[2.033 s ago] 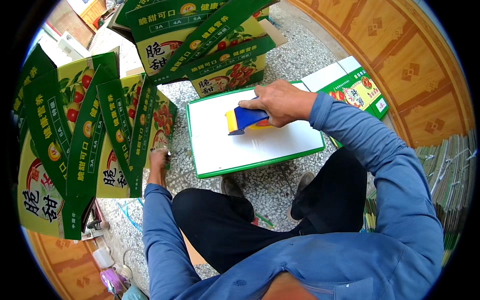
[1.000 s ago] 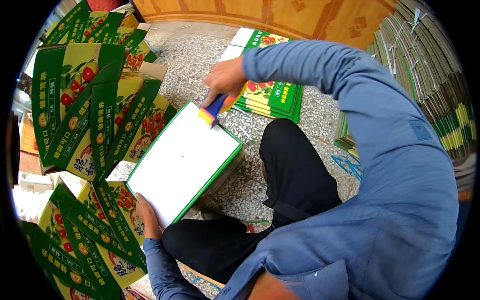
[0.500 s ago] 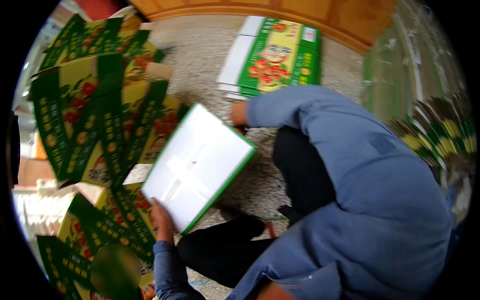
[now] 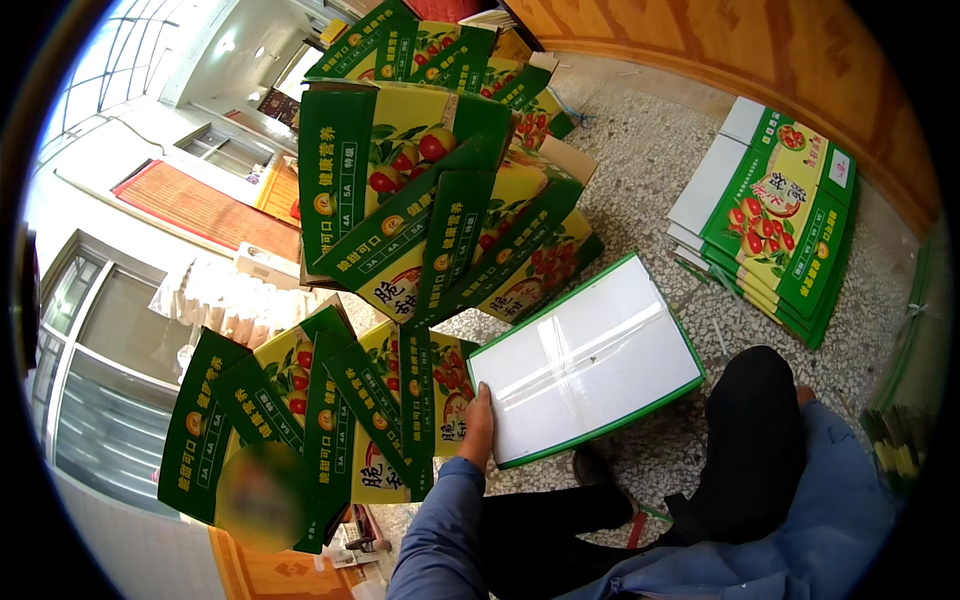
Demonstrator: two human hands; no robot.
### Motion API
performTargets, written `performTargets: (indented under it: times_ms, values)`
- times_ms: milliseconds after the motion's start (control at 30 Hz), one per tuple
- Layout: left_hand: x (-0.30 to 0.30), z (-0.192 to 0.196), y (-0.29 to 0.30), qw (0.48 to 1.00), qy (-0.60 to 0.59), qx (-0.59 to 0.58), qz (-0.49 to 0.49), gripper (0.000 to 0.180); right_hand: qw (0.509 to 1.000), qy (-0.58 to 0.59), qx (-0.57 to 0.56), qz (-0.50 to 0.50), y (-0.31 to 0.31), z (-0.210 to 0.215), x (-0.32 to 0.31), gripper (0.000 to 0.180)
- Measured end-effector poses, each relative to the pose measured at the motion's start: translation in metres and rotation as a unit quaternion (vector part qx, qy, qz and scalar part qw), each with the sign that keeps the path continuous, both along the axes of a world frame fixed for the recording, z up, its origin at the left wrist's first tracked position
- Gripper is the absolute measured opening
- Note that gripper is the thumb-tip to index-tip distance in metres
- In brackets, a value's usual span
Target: The person sits on the floor and assembles multiple flat-packed cardboard boxes. They fold the flaps, insert cardboard dividers, and seal the boxes using a tape dispenser. The person then stacks the finished boxes and briefly washes their hands in a sink.
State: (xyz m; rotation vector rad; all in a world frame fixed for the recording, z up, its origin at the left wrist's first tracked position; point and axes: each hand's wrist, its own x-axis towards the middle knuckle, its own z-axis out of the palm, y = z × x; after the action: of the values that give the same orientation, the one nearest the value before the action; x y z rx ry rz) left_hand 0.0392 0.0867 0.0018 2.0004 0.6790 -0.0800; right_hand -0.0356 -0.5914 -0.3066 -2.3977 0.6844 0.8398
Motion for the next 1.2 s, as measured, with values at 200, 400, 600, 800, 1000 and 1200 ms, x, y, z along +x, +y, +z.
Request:
performTargets:
  times_ms: [200, 400, 600, 800, 1000, 1200]
  values:
    - [-0.034, 0.012, -0.055, 0.994, -0.087, 0.043, -0.050, 0.064, 0.934, -0.251, 0.026, 0.253, -0.093, 0.058, 0.104, 0.045]
    - [-0.129, 0.019, -0.017, 0.948, 0.041, -0.244, 0.199, 0.059, 0.921, 0.012, 0.388, 0.037, 0.114, 0.337, 0.135, 0.070]
    - [-0.119, -0.035, 0.000, 0.909, 0.072, -0.391, 0.124, 0.056, 0.939, 0.040, 0.321, -0.118, 0.180, 0.305, 0.079, 0.071]
    - [-0.104, 0.026, -0.023, 0.829, -0.074, -0.554, -0.001, 0.052, 0.878, -0.088, 0.439, -0.171, 0.185, 0.317, 0.051, 0.061]
    - [-0.114, 0.218, -0.007, 0.837, -0.444, -0.298, -0.116, 0.044, 0.766, -0.405, 0.499, 0.003, 0.186, 0.449, 0.081, 0.051]
    - [-0.097, 0.455, 0.014, 0.842, -0.534, 0.020, -0.074, 0.062, 0.550, -0.437, 0.707, 0.080, 0.241, 0.725, 0.114, 0.052]
